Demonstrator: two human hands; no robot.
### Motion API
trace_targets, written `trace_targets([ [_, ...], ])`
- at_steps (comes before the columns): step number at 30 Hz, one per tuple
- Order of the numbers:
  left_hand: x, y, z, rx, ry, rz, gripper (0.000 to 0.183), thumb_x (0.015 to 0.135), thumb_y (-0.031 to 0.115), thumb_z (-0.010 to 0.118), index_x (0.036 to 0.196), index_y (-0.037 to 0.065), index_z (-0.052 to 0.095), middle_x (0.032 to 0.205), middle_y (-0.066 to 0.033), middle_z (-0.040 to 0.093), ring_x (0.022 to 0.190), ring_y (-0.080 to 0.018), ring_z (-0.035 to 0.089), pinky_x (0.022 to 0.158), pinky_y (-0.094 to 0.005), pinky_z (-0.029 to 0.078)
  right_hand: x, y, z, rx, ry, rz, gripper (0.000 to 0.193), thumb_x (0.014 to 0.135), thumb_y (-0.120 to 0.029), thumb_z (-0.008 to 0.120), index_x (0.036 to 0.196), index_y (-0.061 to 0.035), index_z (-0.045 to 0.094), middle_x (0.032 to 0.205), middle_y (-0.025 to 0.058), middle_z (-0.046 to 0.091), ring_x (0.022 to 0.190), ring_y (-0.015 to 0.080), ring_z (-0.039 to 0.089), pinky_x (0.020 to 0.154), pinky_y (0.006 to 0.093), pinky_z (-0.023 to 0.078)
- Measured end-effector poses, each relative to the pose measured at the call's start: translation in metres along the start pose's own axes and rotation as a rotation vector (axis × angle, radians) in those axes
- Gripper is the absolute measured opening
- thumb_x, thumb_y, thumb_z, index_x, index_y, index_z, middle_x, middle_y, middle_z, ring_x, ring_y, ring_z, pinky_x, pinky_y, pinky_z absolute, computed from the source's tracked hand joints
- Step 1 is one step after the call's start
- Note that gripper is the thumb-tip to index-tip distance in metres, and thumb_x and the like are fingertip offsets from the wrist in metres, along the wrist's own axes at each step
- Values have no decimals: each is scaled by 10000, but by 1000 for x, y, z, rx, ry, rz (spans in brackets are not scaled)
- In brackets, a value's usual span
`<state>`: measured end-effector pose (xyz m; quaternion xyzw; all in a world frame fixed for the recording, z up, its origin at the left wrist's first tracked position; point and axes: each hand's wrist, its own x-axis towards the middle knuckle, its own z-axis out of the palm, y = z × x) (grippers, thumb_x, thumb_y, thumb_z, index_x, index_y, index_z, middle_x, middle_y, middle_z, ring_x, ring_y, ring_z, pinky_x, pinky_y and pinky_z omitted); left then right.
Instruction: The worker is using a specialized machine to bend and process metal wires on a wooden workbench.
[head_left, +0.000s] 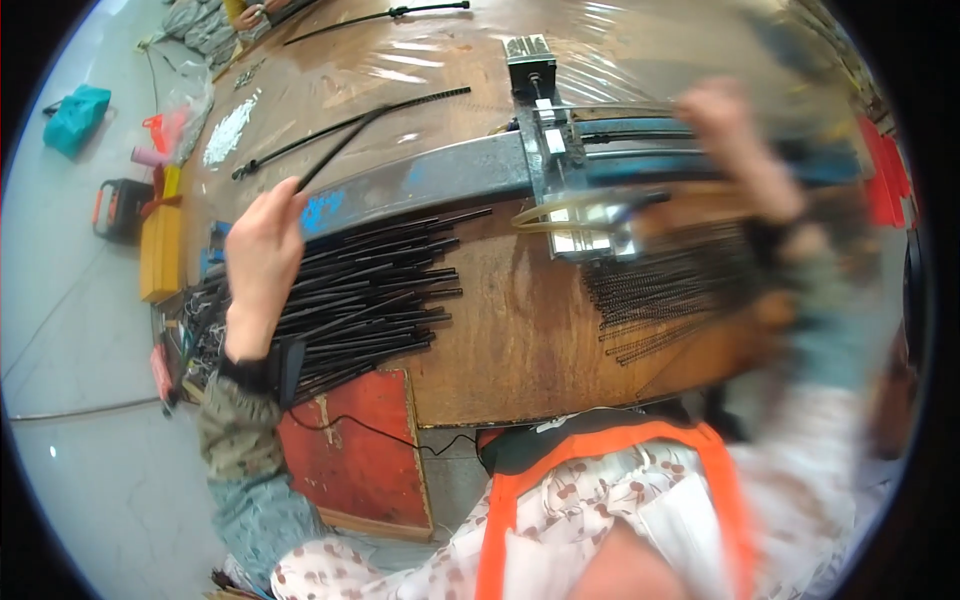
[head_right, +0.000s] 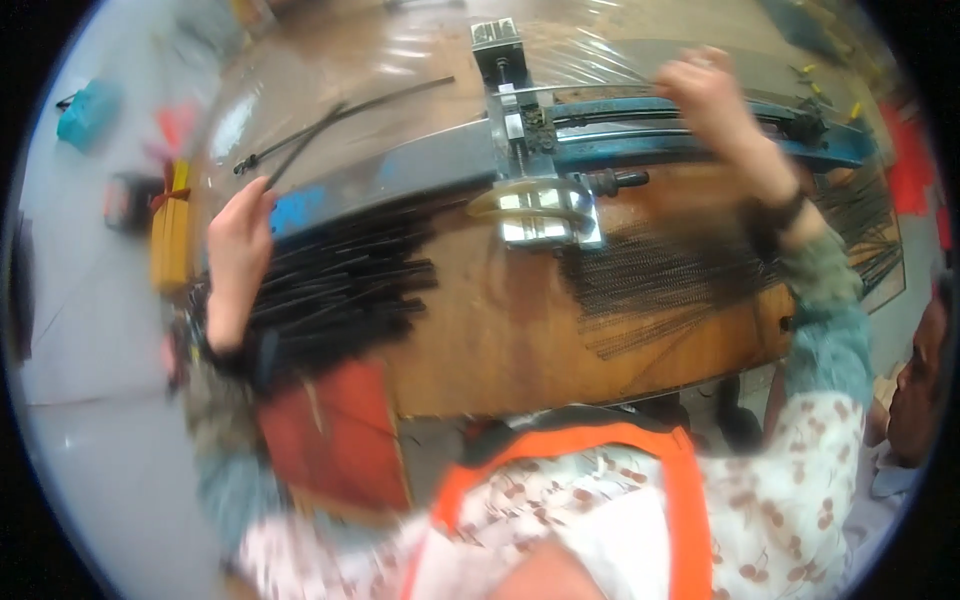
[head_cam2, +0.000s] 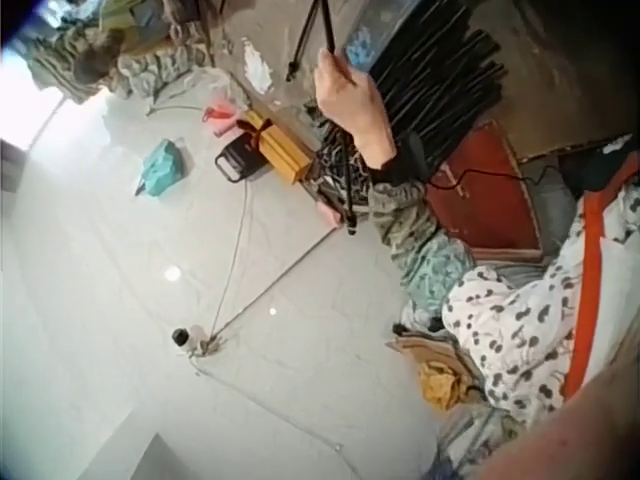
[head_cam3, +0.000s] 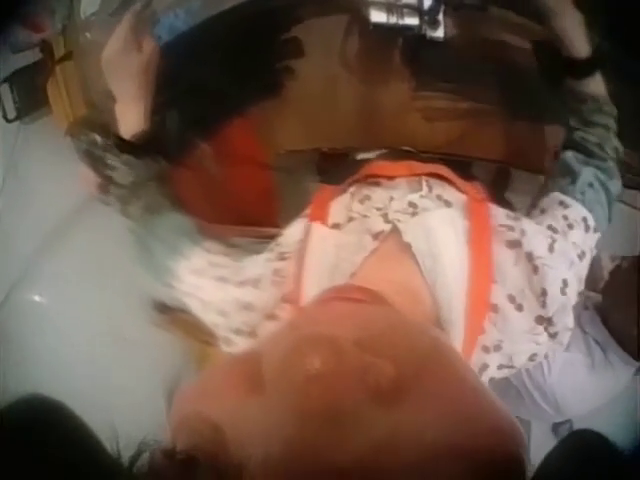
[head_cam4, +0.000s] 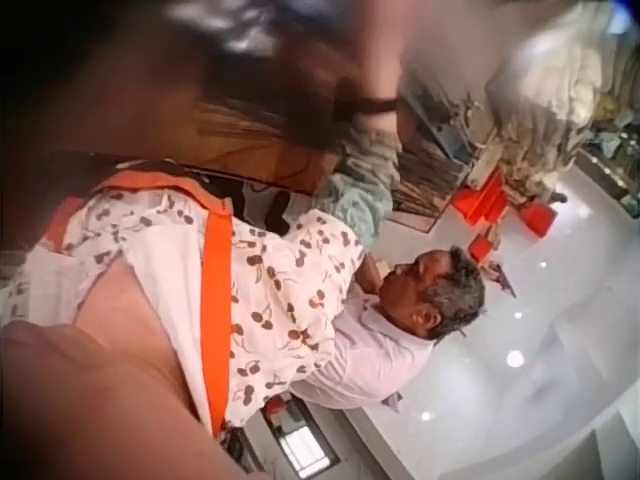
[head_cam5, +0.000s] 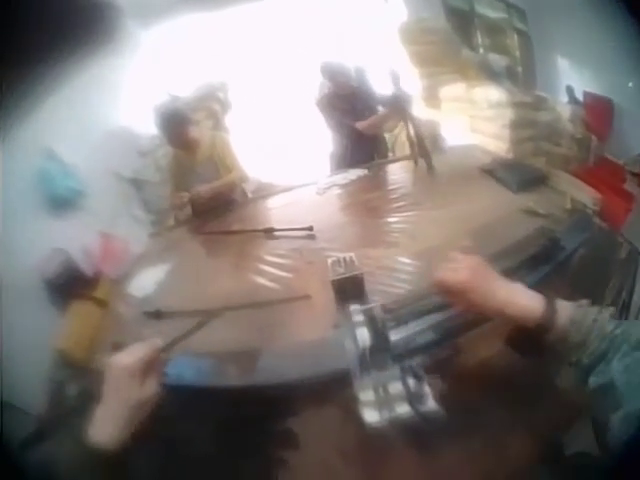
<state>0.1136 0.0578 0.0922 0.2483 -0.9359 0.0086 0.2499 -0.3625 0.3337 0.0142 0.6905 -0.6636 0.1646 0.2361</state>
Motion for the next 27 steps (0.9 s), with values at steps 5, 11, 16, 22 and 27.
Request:
trace_targets([
  [5, 66, 76, 96, -172, -112, 324, 96, 919, 179, 601, 952, 98, 641, 804, -150, 625, 751, -374, 623, 618, -471, 496, -79, 76, -60, -96, -96, 153, 66, 837, -9, 586, 883, -41, 622, 800, 124, 598, 829, 323, 576, 787, 401, 441],
  [11, 72, 95, 137, -179, -107, 237, 298, 958, 325, 577, 839, 52, 585, 788, -143, 634, 765, -364, 637, 656, -455, 518, -78, 45, -60, -37, -2, 203, 48, 883, -22, 578, 922, -3, 598, 843, 165, 583, 855, 351, 558, 776, 406, 433],
  [16, 71, 101, 145, -297, -167, 146, 275, 927, 306, 610, 823, 53, 633, 836, -152, 653, 805, -374, 636, 712, -463, 515, -106, 90, -37, 2, -57, 256, 57, 910, -37, 586, 943, 9, 595, 880, 165, 596, 860, 351, 570, 762, 409, 443],
  [22, 69, 103, 153, -353, -38, 74, 233, 863, 281, 684, 757, 74, 664, 831, -101, 651, 791, -355, 635, 676, -448, 494, -107, 89, -29, 7, -40, 320, 68, 926, -43, 587, 960, 14, 600, 907, 164, 600, 869, 348, 578, 770, 387, 457],
  [27, 63, 106, 153, -273, 120, 119, 232, 811, 303, 730, 780, 104, 613, 800, -49, 592, 806, -307, 616, 628, -450, 473, -112, 94, -30, 14, -73, 344, 76, 936, -48, 585, 986, 1, 616, 942, 158, 615, 910, 334, 588, 805, 384, 460],
])
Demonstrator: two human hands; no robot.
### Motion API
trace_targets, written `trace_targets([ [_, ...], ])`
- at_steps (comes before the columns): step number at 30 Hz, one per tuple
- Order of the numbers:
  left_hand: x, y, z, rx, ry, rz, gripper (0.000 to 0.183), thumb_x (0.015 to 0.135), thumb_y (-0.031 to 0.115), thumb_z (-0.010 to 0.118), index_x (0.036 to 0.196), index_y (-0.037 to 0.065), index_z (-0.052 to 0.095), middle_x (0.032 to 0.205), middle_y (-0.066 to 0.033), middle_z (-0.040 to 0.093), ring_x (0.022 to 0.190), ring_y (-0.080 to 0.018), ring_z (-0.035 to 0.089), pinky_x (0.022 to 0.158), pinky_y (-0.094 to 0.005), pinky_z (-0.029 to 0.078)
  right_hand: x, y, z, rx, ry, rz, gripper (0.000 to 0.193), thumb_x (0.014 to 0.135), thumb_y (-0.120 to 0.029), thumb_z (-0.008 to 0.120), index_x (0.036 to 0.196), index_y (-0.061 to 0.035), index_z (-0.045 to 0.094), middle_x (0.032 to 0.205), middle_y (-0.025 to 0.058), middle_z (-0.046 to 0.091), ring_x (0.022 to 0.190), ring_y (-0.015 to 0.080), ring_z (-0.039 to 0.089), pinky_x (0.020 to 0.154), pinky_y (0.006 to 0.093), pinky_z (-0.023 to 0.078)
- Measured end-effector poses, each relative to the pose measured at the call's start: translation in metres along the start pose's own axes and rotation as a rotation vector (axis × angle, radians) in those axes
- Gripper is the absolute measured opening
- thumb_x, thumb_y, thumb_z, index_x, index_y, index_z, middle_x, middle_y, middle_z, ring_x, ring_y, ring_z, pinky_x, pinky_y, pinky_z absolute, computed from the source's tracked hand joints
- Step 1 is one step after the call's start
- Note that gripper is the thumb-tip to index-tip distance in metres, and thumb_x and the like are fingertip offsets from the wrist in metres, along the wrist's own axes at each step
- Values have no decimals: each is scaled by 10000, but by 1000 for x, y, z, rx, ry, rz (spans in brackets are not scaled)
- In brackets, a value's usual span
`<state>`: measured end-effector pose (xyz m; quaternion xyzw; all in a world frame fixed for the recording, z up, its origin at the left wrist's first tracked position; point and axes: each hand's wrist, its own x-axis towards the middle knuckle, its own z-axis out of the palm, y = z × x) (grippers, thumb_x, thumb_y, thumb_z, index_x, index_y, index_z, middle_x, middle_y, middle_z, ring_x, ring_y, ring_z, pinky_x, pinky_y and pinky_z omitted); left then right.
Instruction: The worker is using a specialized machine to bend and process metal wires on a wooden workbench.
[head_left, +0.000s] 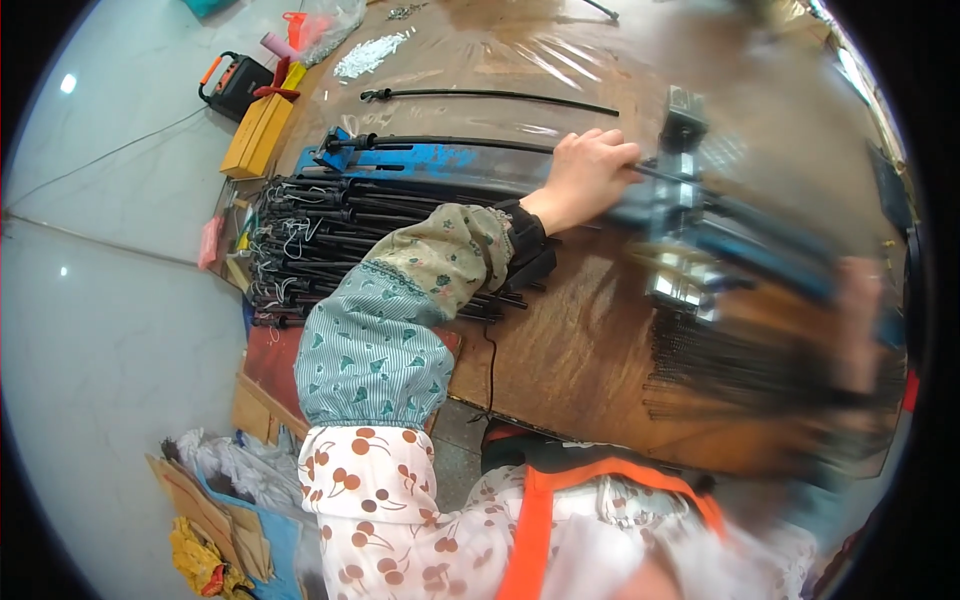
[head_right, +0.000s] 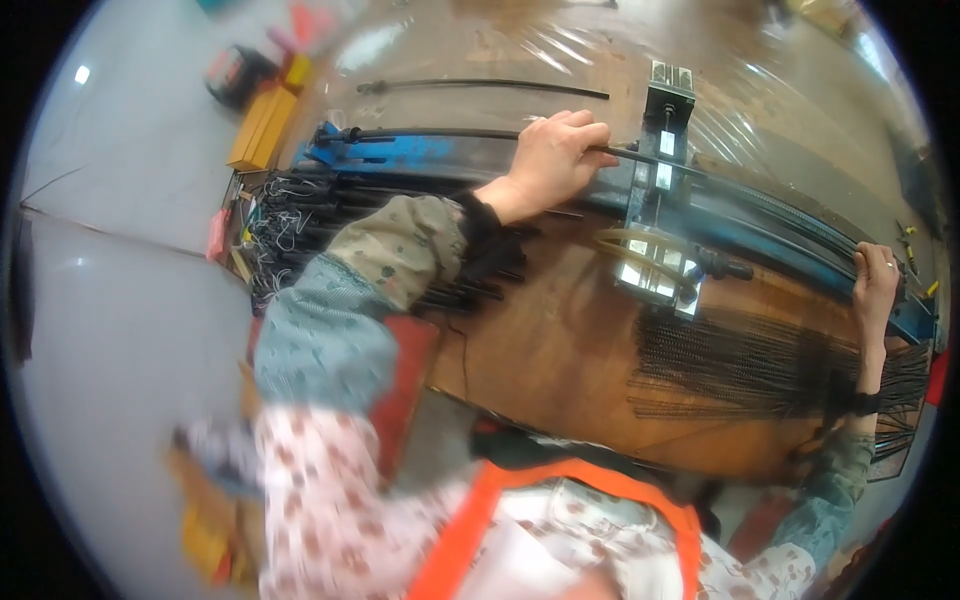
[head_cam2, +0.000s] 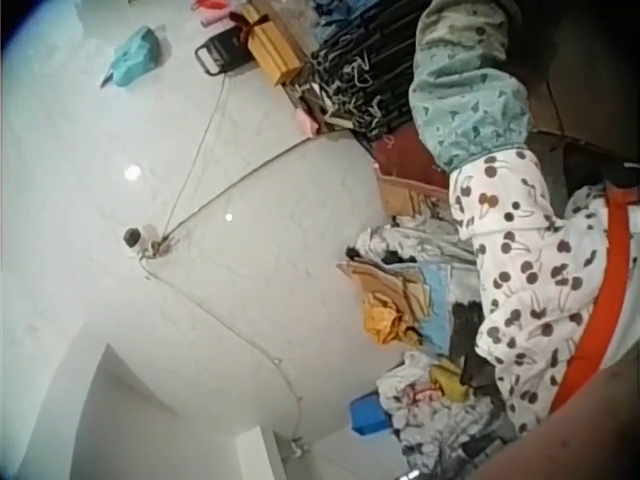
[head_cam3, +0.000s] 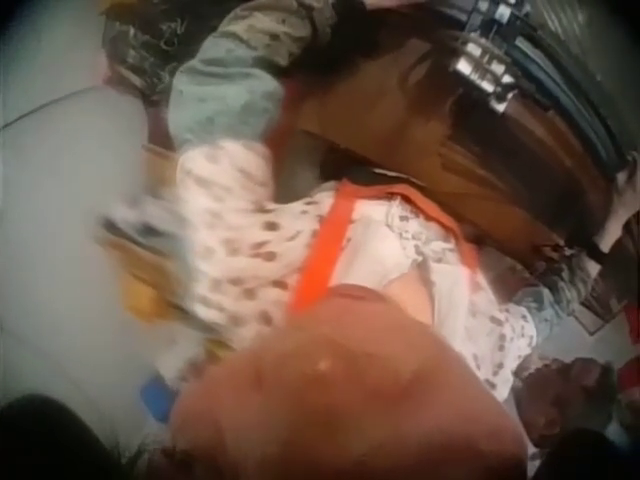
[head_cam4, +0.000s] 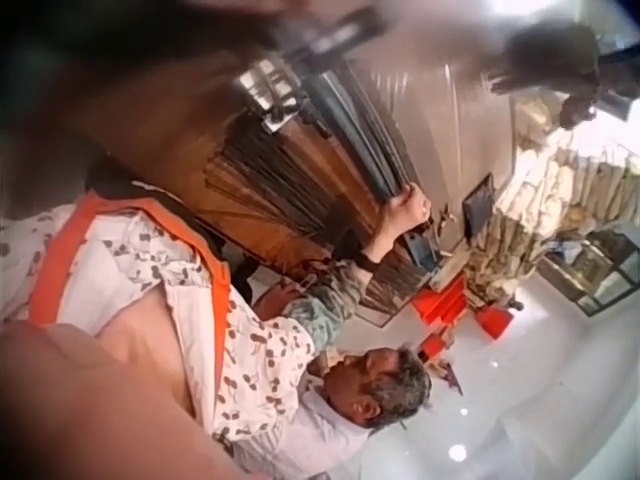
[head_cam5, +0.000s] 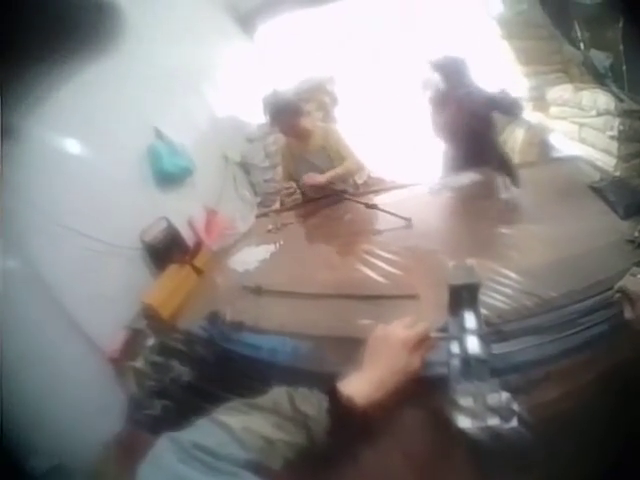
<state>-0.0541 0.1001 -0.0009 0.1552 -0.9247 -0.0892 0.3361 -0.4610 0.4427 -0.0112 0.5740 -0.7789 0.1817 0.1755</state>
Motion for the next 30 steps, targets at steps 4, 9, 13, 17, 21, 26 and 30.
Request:
trace_targets([
  [4, 2, 1, 9, -9, -28, 52, 244, 802, 300, 735, 798, 112, 580, 806, -46, 576, 822, -302, 609, 635, -435, 486, -4, -23, -4, -74, -2, -105, 213, 902, -14, 600, 1112, -29, 632, 1114, 137, 627, 1108, 326, 551, 956, 410, 400],
  [9, 17, 2, -2, -13, -388, 53, 207, 975, 296, 517, 942, 104, 586, 859, -184, 661, 798, -419, 638, 656, -508, 509, 4, -127, -31, -88, 130, -370, 427, 836, 23, 632, 1255, -58, 630, 1255, 108, 660, 1308, 318, 514, 1119, 469, 306],
  [13, 20, 6, -8, 123, -470, -88, 169, 958, 249, 545, 938, 89, 597, 795, -225, 650, 791, -446, 623, 660, -535, 480, -1, -158, -23, 24, 100, -320, 255, 824, -60, 687, 1078, -67, 681, 1010, 92, 696, 1079, 298, 607, 966, 435, 427],
  [17, 24, 14, -5, 112, -407, -55, 158, 956, 254, 547, 947, 105, 600, 792, -214, 646, 786, -449, 616, 659, -534, 473, -9, -177, -19, 135, 93, -269, 236, 827, -135, 724, 1052, -80, 675, 893, 35, 708, 976, 235, 621, 913, 410, 400],
  [21, 23, 13, -4, 111, -394, 15, 188, 966, 295, 546, 916, 116, 576, 766, -168, 659, 747, -416, 639, 614, -516, 484, -9, -189, 2, 210, 61, -258, 263, 824, -110, 720, 1080, -80, 668, 901, 52, 691, 929, 241, 615, 877, 405, 417],
  [26, 16, 16, -4, 140, -307, 37, 156, 960, 251, 559, 899, 108, 565, 768, -167, 643, 744, -401, 627, 594, -495, 465, -10, -199, 22, 618, -113, -150, 193, 838, -13, 673, 1023, -6, 618, 864, 146, 611, 851, 330, 607, 725, 413, 502],
  [30, 11, 13, 3, 193, -316, 105, 127, 951, 221, 573, 909, 103, 550, 754, -160, 618, 716, -384, 622, 579, -474, 458, -8, -194, 38, 788, -65, -58, 194, 873, -21, 633, 1066, -24, 617, 852, 174, 663, 825, 339, 676, 697, 415, 535],
])
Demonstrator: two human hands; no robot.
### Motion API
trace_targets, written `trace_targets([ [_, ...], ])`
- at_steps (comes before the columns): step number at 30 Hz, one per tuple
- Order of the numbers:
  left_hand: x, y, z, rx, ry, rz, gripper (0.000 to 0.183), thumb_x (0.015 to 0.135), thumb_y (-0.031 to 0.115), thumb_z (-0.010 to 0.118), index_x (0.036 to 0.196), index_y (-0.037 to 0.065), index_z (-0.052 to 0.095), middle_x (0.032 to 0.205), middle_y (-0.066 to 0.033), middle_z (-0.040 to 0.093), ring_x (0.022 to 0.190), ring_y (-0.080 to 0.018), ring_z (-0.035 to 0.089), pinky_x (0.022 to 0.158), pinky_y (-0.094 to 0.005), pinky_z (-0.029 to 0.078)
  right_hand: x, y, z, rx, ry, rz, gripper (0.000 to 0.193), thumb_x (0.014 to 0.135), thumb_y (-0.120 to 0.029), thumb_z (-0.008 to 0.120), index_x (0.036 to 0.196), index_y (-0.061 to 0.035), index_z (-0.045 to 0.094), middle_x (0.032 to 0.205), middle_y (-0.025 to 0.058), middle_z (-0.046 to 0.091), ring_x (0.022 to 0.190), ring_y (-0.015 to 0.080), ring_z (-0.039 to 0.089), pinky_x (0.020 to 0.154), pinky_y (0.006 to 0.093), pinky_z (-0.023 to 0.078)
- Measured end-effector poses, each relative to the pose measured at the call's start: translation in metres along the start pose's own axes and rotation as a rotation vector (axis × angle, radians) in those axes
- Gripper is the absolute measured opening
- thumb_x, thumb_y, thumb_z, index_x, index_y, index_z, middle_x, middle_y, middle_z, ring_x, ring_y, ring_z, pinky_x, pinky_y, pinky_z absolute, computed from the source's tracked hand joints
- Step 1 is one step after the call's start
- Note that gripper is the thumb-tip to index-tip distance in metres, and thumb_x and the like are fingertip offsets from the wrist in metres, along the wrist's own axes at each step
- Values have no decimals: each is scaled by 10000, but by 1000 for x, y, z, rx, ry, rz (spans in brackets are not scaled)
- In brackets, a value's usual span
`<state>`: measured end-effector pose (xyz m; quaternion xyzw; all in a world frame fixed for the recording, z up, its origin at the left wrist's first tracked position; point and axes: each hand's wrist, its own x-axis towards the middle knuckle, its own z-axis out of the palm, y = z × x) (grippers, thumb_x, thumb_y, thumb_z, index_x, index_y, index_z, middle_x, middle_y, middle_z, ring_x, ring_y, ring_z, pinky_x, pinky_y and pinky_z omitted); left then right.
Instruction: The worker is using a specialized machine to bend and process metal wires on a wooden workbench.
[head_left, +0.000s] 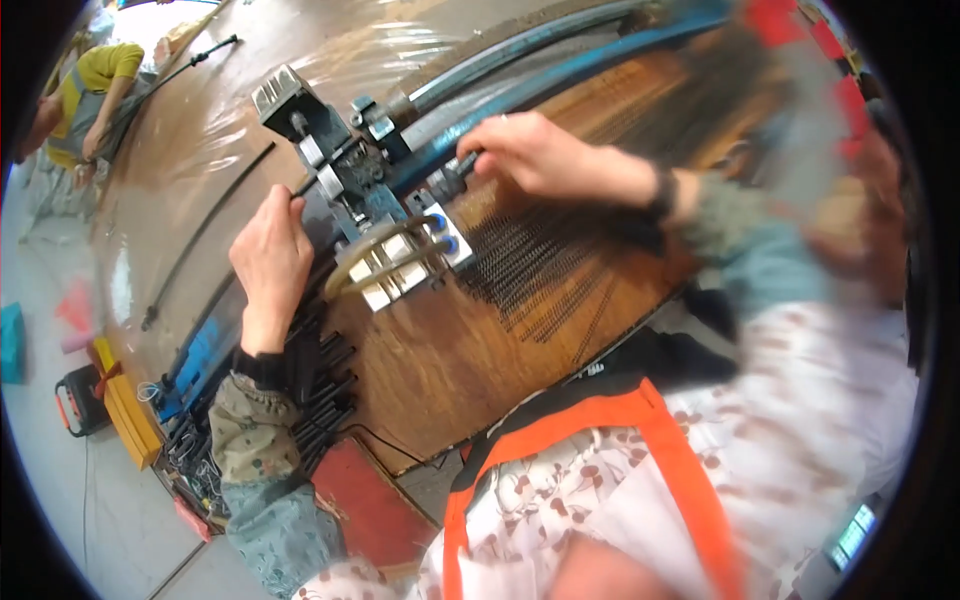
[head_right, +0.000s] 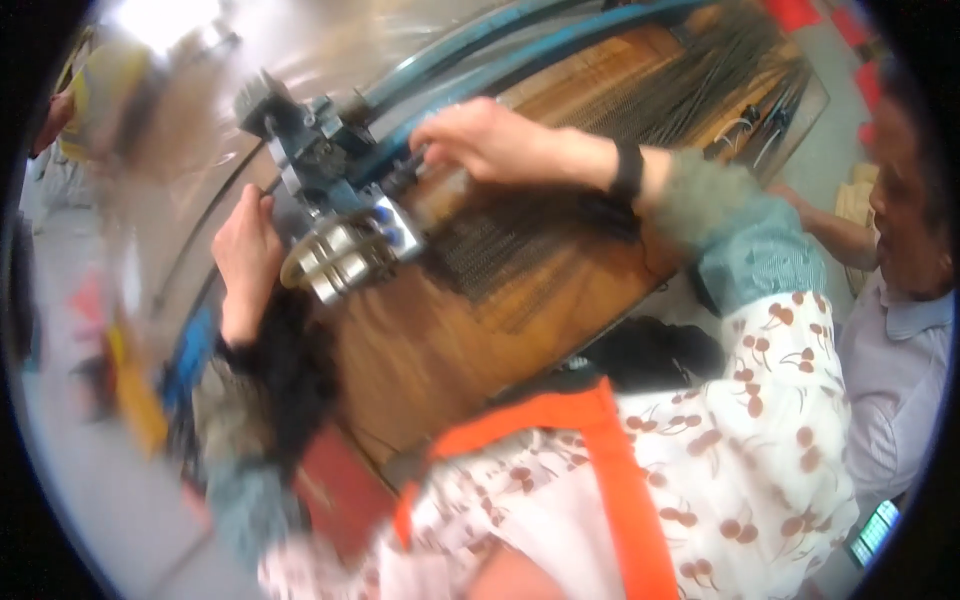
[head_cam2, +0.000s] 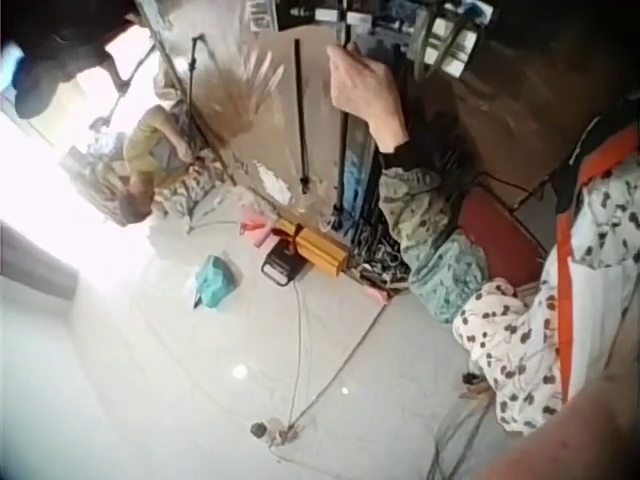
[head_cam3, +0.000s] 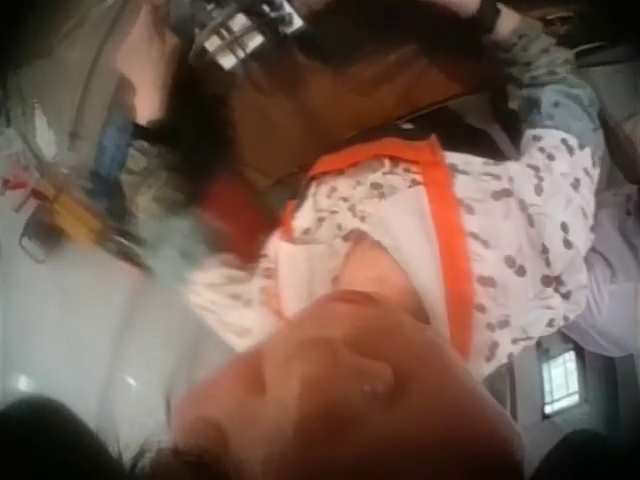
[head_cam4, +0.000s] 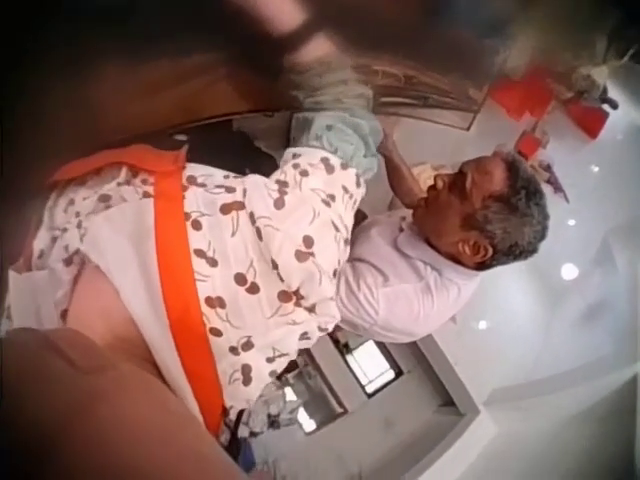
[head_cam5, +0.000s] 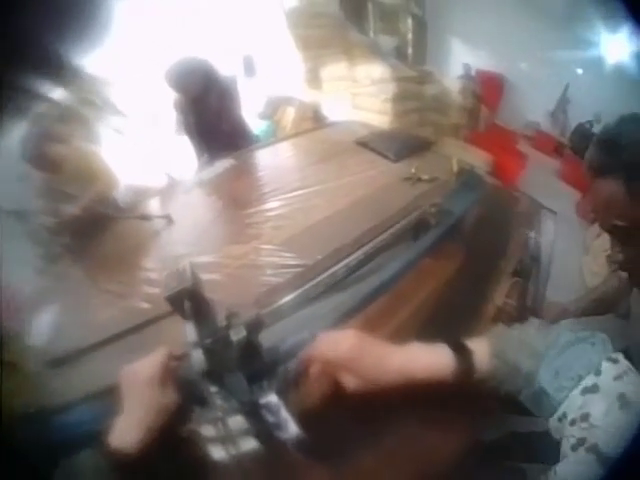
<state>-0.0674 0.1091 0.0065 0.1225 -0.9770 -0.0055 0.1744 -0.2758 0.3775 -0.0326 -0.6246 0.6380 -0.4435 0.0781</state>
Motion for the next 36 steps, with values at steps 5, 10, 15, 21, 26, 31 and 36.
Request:
trace_targets([
  [5, 8, -31, 3, 174, 259, 288, 70, 921, 185, 596, 901, 125, 566, 799, -77, 596, 690, -294, 605, 562, -412, 458, -13, 15, -30, -658, -360, 28, 282, 844, -245, 708, 1038, -61, 619, 974, 121, 644, 956, 333, 615, 774, 423, 525],
  [10, -13, -125, 0, 451, 371, 211, 153, 904, 239, 632, 1045, 184, 613, 931, -39, 619, 894, -243, 602, 790, -394, 404, -23, 27, -25, -124, -553, 434, 304, 785, -243, 773, 860, -35, 565, 760, 125, 574, 708, 308, 554, 673, 413, 457],
  [15, -95, -113, -70, 448, 258, -65, 185, 905, 282, 652, 1068, 201, 619, 939, -14, 639, 911, -225, 603, 767, -401, 352, 16, 5, -26, -310, -924, 535, 181, 818, -145, 696, 862, -16, 576, 764, 158, 585, 723, 337, 577, 645, 394, 486],
  [21, -227, -39, -92, 348, -113, -380, 136, 859, 291, 702, 881, 170, 642, 851, 6, 585, 858, -213, 569, 751, -391, 363, 21, -20, -7, -288, -842, 446, 215, 763, 38, 569, 972, -15, 566, 828, 185, 602, 791, 390, 597, 706, 433, 505],
  [26, -234, -43, -55, 317, -207, -337, 176, 801, 324, 724, 843, 175, 640, 879, -7, 573, 911, -231, 556, 745, -413, 382, 1, -23, -12, -381, -772, 80, 198, 727, 39, 572, 914, -24, 567, 819, 203, 597, 828, 420, 582, 725, 468, 485],
  [31, -255, -51, -46, 346, -131, -253, 215, 844, 295, 687, 893, 111, 586, 851, -32, 567, 865, -238, 560, 717, -394, 411, 1, -63, -25, -534, -1030, 271, 92, 723, -18, 610, 814, -32, 614, 735, 176, 611, 760, 400, 600, 688, 451, 488],
  [36, -234, -55, -46, 99, 15, -89, 151, 899, 211, 640, 896, 97, 540, 779, -68, 537, 749, -263, 585, 631, -385, 498, 4, -71, 1, 147, -1231, 314, 95, 829, -123, 677, 861, -34, 661, 762, 160, 629, 717, 312, 620, 662, 376, 503],
])
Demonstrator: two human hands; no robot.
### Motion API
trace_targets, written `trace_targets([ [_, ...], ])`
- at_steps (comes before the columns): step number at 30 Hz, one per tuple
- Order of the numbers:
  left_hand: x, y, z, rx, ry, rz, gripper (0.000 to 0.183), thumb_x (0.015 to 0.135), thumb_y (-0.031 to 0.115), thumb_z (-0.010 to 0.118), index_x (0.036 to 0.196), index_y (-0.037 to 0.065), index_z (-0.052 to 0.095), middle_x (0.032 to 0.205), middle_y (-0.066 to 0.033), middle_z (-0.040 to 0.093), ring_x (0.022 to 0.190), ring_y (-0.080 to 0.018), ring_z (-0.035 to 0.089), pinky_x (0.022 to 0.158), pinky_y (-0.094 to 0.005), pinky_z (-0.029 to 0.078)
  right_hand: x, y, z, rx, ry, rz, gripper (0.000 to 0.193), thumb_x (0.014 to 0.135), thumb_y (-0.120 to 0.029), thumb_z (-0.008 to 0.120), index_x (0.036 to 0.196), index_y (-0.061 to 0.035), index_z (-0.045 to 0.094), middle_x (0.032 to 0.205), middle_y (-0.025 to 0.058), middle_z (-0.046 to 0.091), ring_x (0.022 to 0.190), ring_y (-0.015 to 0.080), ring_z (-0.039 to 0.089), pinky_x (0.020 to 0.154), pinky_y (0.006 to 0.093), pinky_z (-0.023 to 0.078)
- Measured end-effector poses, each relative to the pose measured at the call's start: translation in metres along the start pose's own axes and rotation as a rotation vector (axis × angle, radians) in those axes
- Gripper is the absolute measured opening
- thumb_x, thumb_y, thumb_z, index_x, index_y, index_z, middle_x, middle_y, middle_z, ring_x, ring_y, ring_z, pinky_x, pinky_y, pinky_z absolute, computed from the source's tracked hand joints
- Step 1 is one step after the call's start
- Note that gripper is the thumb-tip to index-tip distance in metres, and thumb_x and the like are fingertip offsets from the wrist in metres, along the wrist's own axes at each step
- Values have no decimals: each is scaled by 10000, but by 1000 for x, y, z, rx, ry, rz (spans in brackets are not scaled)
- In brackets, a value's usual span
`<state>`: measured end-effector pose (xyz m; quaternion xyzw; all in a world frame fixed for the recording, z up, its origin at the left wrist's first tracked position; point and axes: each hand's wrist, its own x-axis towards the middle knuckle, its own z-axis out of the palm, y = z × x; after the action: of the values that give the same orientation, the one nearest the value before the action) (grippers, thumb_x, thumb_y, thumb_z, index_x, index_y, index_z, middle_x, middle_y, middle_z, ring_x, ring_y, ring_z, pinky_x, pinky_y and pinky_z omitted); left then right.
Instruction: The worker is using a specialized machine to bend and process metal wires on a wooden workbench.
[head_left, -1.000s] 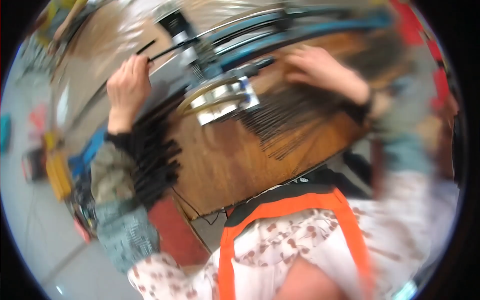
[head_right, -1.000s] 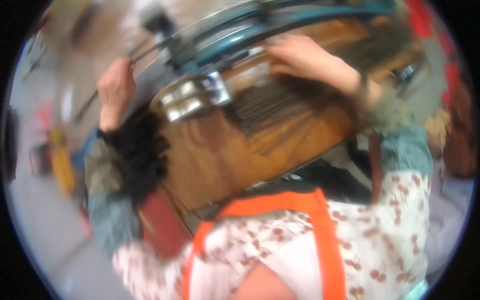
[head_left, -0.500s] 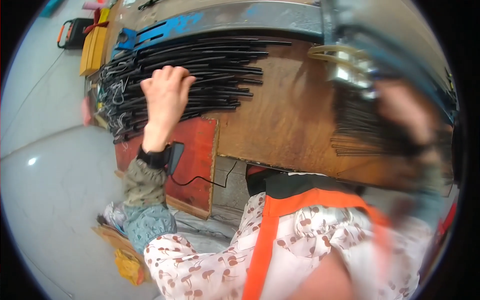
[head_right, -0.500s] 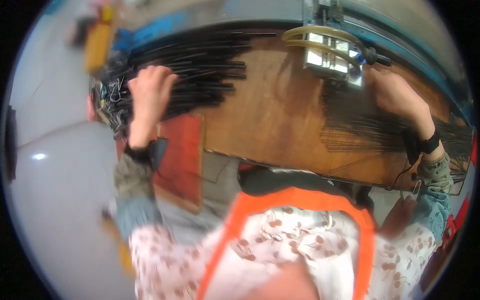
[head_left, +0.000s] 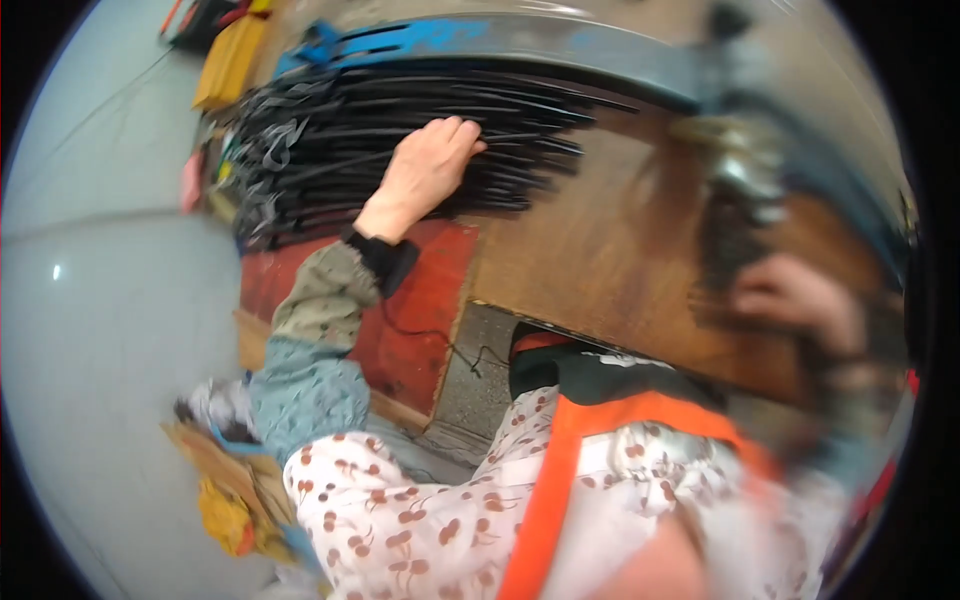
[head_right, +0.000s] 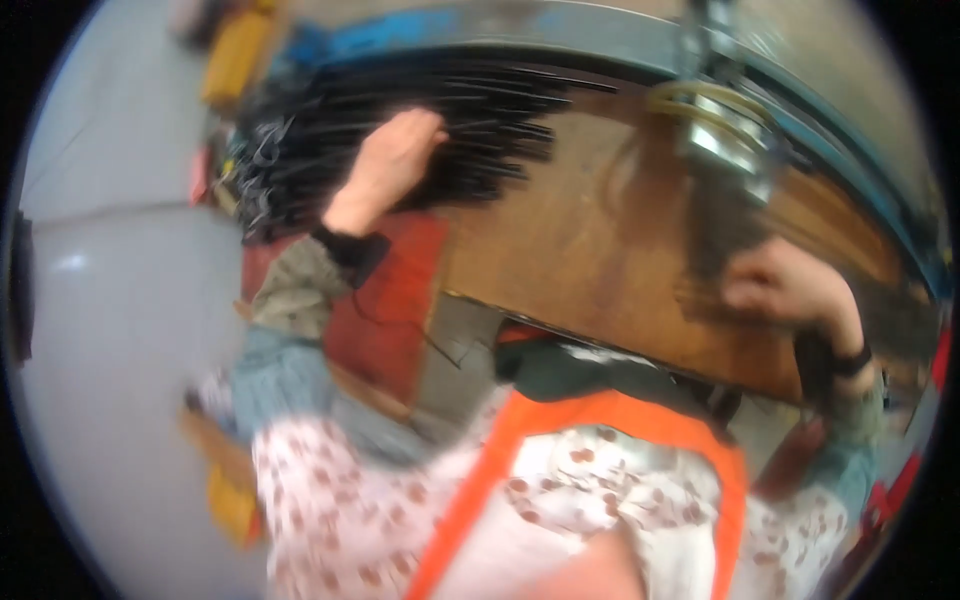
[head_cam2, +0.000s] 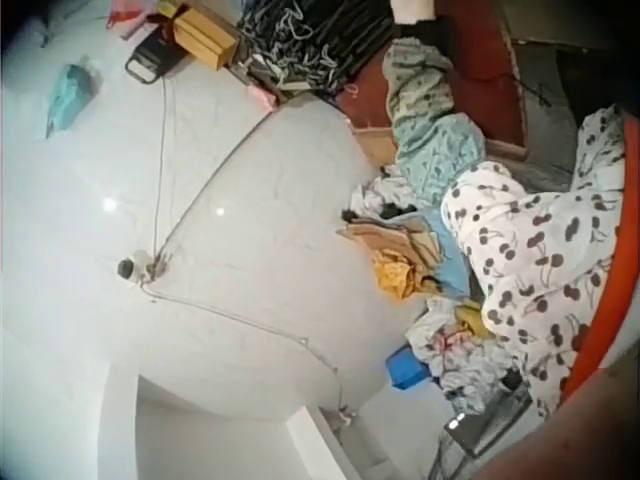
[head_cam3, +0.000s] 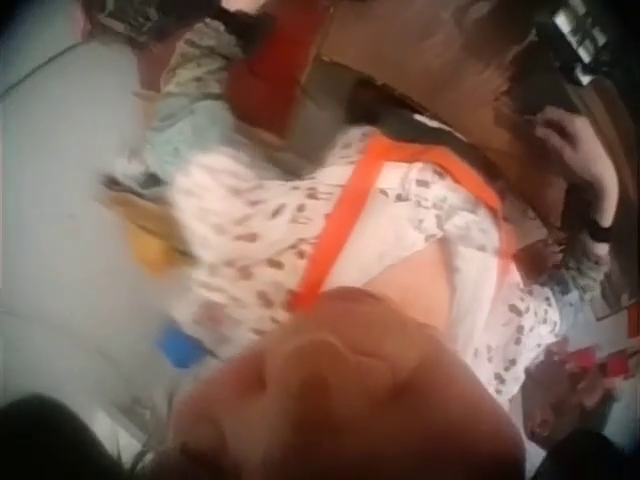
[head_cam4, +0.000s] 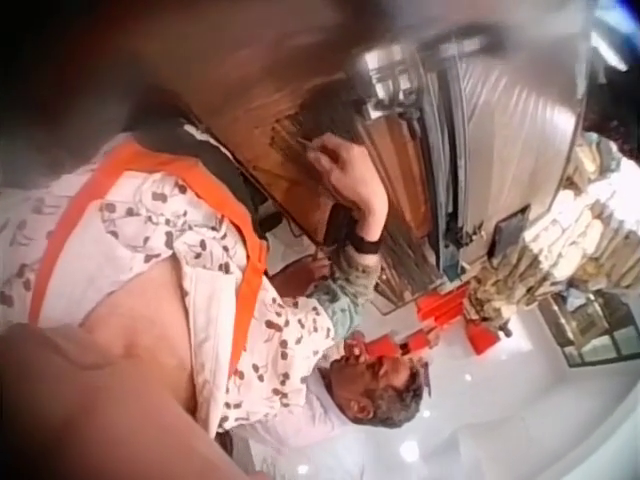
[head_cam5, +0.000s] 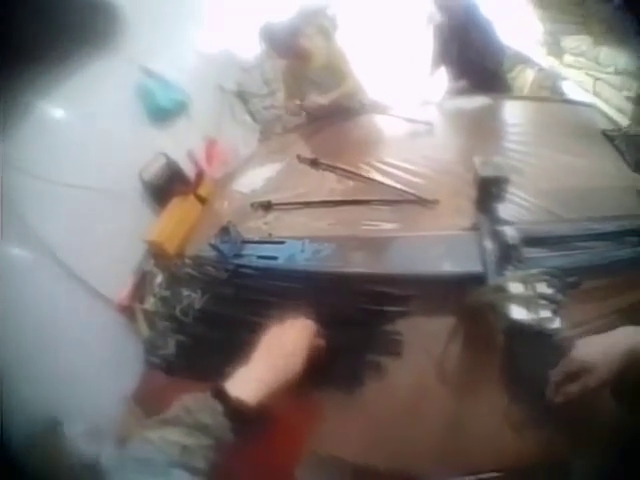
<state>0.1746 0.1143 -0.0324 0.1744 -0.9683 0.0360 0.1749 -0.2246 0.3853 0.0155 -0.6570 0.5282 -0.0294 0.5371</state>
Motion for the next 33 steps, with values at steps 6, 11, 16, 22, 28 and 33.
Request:
trace_targets([
  [6, 66, 124, -16, -101, -90, 134, 172, 909, 251, 660, 852, 126, 558, 710, -38, 495, 611, -212, 582, 463, -344, 474, 38, -2, 26, -170, 563, -94, 239, 917, -266, 646, 1004, -52, 706, 851, 174, 679, 768, 341, 658, 689, 407, 517],
  [11, 93, 177, -9, -296, -49, 208, 144, 889, 229, 695, 957, 122, 625, 700, -48, 507, 586, -219, 595, 472, -345, 470, 31, 7, 57, -112, 965, -224, 237, 864, -278, 716, 972, -68, 717, 766, 131, 642, 729, 322, 636, 649, 392, 502],
  [16, 99, 188, -22, -324, -52, 203, 192, 872, 166, 708, 1033, 88, 638, 723, -66, 520, 610, -238, 593, 506, -361, 474, 26, 1, 66, -181, 1229, -400, 308, 835, -337, 737, 941, -49, 711, 684, 94, 572, 662, 277, 570, 603, 377, 462],
  [22, 105, 187, -34, -297, -115, 232, 330, 873, 119, 692, 1193, 88, 617, 742, -70, 532, 631, -236, 599, 508, -360, 475, 16, 1, 59, -176, 1298, -486, 303, 838, -341, 731, 943, -57, 709, 650, 70, 553, 625, 253, 534, 571, 371, 448],
  [28, 128, 195, -42, -314, -241, 313, 375, 889, 130, 667, 1257, 104, 605, 721, -71, 548, 582, -255, 599, 484, -377, 466, -3, 12, 46, -650, 1397, -510, 372, 769, -285, 774, 1093, -113, 707, 638, -3, 506, 630, 197, 538, 467, 299, 435],
  [33, 166, 207, -57, -184, -235, 440, 356, 848, 56, 636, 1203, 35, 613, 831, -126, 577, 747, -302, 600, 586, -414, 485, -8, 6, 29, -740, 1363, -670, 425, 857, -191, 673, 1230, -12, 577, 821, 58, 574, 722, 227, 585, 518, 328, 504],
])
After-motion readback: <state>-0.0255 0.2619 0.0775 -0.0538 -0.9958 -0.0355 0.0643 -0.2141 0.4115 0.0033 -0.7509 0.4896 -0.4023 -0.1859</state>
